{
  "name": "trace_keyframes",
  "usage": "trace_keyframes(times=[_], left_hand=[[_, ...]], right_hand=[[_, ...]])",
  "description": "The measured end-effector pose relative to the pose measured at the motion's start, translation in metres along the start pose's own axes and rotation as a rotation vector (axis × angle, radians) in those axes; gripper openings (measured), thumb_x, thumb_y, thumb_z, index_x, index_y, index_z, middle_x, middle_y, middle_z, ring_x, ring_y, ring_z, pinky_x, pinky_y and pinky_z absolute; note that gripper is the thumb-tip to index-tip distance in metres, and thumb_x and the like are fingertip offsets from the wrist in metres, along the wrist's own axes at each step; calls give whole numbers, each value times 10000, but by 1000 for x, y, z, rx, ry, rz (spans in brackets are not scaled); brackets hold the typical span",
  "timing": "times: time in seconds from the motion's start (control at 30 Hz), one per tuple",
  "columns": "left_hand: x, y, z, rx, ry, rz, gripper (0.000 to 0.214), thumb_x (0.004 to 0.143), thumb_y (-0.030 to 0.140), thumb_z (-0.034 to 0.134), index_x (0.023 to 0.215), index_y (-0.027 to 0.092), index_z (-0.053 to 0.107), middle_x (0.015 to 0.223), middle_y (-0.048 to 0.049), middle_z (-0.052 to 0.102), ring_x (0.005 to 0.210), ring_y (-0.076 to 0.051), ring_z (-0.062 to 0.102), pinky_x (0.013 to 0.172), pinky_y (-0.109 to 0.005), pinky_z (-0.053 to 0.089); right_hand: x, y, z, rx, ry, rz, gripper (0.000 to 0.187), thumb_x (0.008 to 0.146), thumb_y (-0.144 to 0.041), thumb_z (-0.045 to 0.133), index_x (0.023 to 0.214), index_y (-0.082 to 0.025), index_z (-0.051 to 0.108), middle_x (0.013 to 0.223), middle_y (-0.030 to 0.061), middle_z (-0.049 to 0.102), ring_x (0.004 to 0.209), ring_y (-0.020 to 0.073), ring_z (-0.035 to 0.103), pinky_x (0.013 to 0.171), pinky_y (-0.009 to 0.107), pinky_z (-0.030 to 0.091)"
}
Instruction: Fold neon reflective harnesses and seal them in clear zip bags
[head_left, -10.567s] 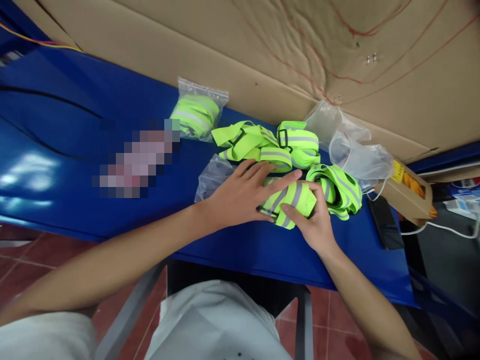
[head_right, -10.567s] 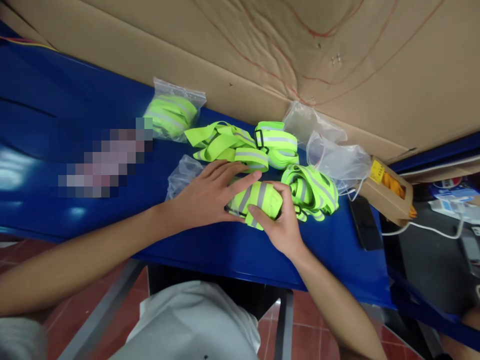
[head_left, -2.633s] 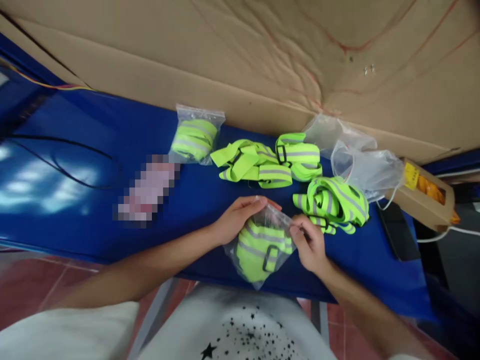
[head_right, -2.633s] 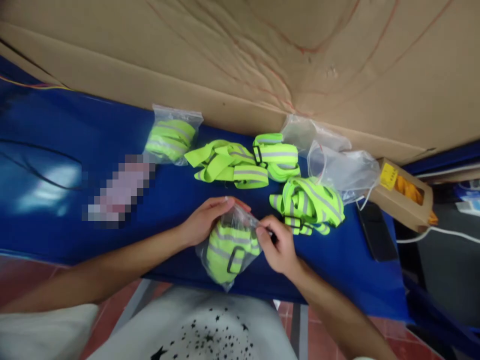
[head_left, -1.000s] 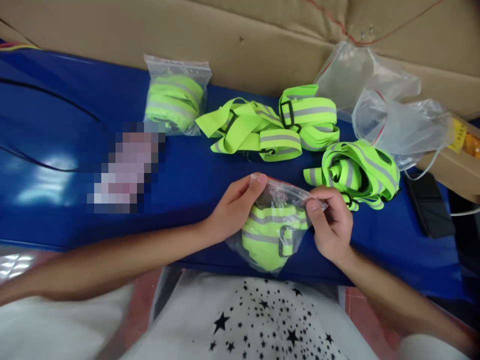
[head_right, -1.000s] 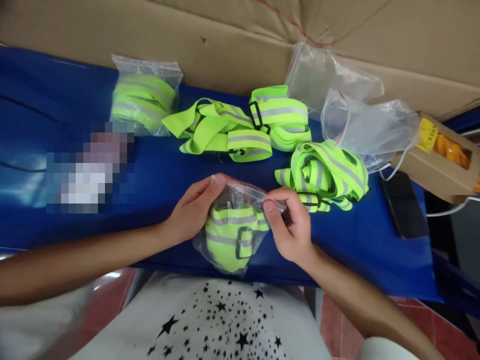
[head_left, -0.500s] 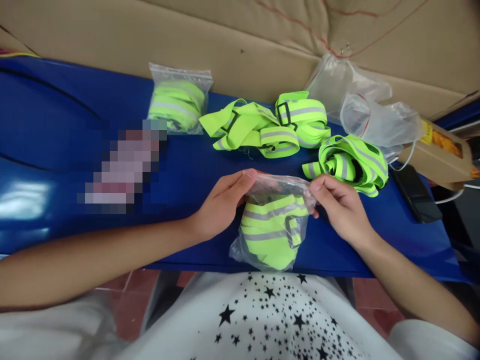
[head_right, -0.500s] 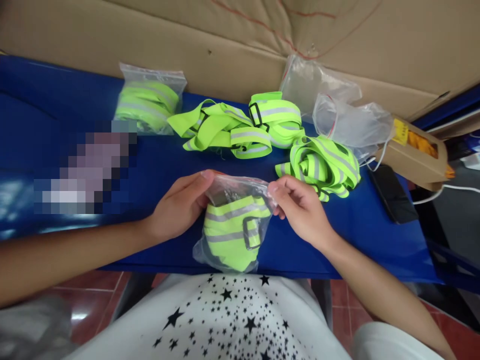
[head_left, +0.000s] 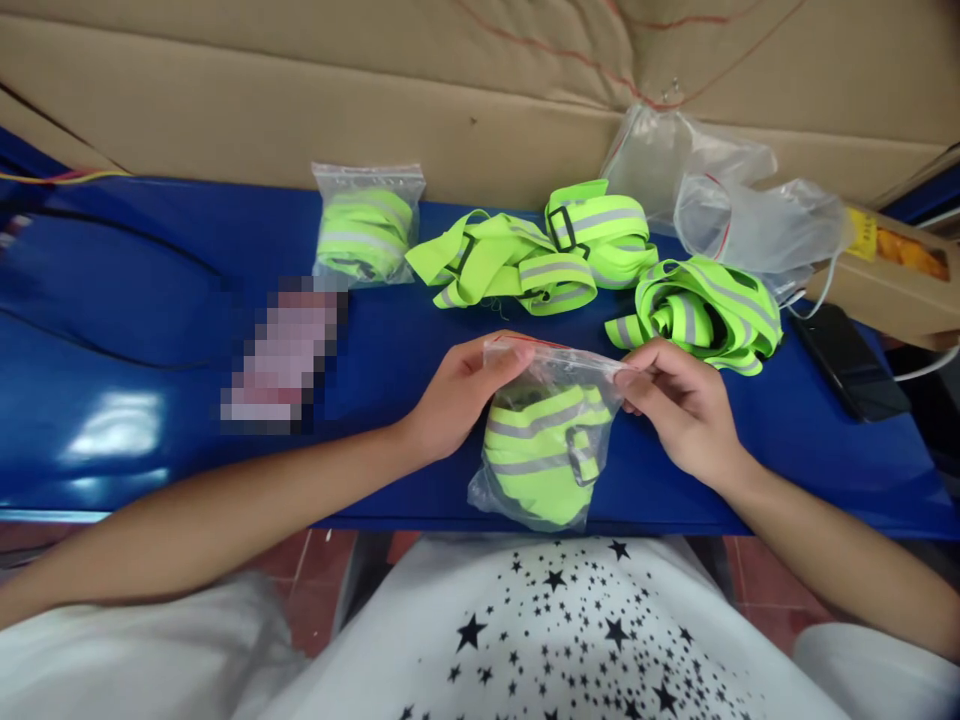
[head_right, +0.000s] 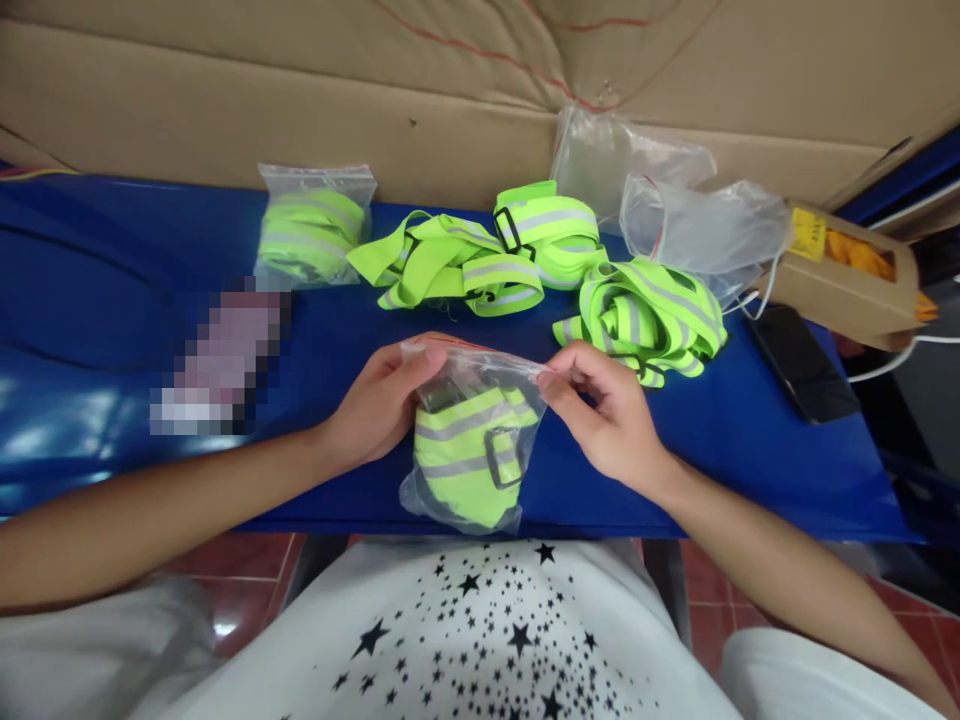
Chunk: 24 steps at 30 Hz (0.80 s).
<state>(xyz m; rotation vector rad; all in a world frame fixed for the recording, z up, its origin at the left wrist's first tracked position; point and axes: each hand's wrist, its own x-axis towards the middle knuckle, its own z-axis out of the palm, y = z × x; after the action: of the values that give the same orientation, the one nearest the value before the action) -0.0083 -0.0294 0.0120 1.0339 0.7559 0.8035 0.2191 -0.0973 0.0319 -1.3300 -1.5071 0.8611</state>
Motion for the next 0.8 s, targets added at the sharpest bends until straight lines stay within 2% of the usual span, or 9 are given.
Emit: trace_keyframes(times=[0.2, 0.3, 0.4, 0.5, 0.63, 0.8], left_hand=[[1, 0, -4, 43, -107, 55, 461, 912, 600, 694, 1035, 168, 798, 1016, -83, 775, 923, -218, 711, 824, -288, 549], [1, 1, -4, 66, -142, 103, 526, 864, 654, 719, 1081, 180, 789, 1059, -83, 771, 930, -217, 708, 814, -283, 549], [2, 2, -1, 179, -94, 109, 423, 820, 541, 816, 1034, 177, 789, 1040, -65, 774, 900, -191, 699, 783, -254, 537], [3, 3, 1, 277, -31, 108, 284, 880, 434, 781, 958, 161, 794, 955, -49, 777, 842, -153, 677, 739, -225, 509], [3, 3, -1, 306, -29, 94, 263, 899, 415, 759, 974, 165, 793, 914, -34, 768, 788, -130, 650, 675, -208, 479], [3, 4, -2, 354, -55, 91, 249, 893, 411, 766, 950, 169, 783, 904, -22, 753, 788, -117, 637, 685, -195, 471]], right_hand=[[-8, 6, 7, 87, -40, 45, 186, 1014, -341, 613, 871, -223, 603, 636, -46, 558, 540, 97, 503, 502, 229, 396], [-8, 9, 9, 133, -24, 70, 181, 1003, -325, 629, 857, -225, 592, 644, -46, 546, 551, 98, 492, 502, 233, 384], [-1, 16, 10, 119, 18, 19, 207, 978, -288, 654, 801, -217, 575, 665, -38, 532, 563, 99, 466, 512, 243, 367], [12, 26, 10, 135, -32, -11, 221, 973, -274, 647, 778, -214, 562, 701, -26, 542, 585, 105, 474, 528, 252, 372], [26, 33, 12, 144, -127, -5, 145, 971, -275, 643, 847, -218, 595, 740, -17, 556, 620, 116, 493, 540, 254, 387], [23, 31, 12, 118, -168, 1, 163, 992, -303, 618, 867, -216, 559, 694, -38, 502, 561, 97, 432, 486, 239, 320]])
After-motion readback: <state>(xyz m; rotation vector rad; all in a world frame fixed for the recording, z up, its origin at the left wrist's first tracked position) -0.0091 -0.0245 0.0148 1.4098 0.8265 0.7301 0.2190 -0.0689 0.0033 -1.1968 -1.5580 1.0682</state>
